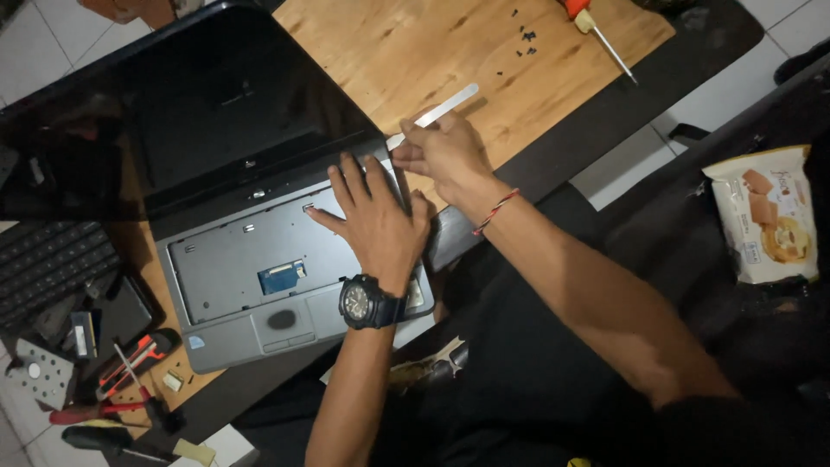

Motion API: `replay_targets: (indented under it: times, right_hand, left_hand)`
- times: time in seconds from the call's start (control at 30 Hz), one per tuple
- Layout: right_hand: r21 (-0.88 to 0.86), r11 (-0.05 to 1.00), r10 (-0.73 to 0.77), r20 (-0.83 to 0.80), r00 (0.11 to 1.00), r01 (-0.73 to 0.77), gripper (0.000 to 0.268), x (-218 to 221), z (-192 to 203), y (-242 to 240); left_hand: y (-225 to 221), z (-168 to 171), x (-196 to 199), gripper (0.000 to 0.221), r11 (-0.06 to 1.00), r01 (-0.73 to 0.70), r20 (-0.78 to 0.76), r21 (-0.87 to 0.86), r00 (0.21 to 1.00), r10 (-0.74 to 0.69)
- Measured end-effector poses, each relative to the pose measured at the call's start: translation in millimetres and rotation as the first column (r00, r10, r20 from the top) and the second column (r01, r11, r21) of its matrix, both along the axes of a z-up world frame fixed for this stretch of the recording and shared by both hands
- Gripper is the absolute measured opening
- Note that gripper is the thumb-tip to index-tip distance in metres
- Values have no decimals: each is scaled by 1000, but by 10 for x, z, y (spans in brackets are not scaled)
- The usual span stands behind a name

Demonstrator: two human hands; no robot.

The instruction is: Disassembling a laptop by prying the top cover and disconnecting internal ribbon cables on a workbench.

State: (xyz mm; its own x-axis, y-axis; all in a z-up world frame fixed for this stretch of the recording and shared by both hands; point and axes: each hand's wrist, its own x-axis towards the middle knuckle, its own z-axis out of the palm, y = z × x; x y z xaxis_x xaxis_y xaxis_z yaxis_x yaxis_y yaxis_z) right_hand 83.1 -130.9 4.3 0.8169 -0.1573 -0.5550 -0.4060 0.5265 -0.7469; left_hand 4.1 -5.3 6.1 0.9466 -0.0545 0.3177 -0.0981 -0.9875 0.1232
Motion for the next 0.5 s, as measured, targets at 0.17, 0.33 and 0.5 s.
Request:
replay_targets:
  times: [0.17,0.33,0.5]
  right_hand:
    - [-37,999,-3,49,999,5,32,26,-41,37]
    - [-90,996,29,17,999,-27,33,-96,35,-28]
    - [-103,993,56,-11,998,-57,37,-92,27,-16]
  left_hand:
    - [49,-96,-3,74,999,-1,13,-53,1000,1]
    - [115,-5,31,58,992,-21,-32,-126,999,17]
    - [258,54,68,56,989,-33,-60,-145,998,25]
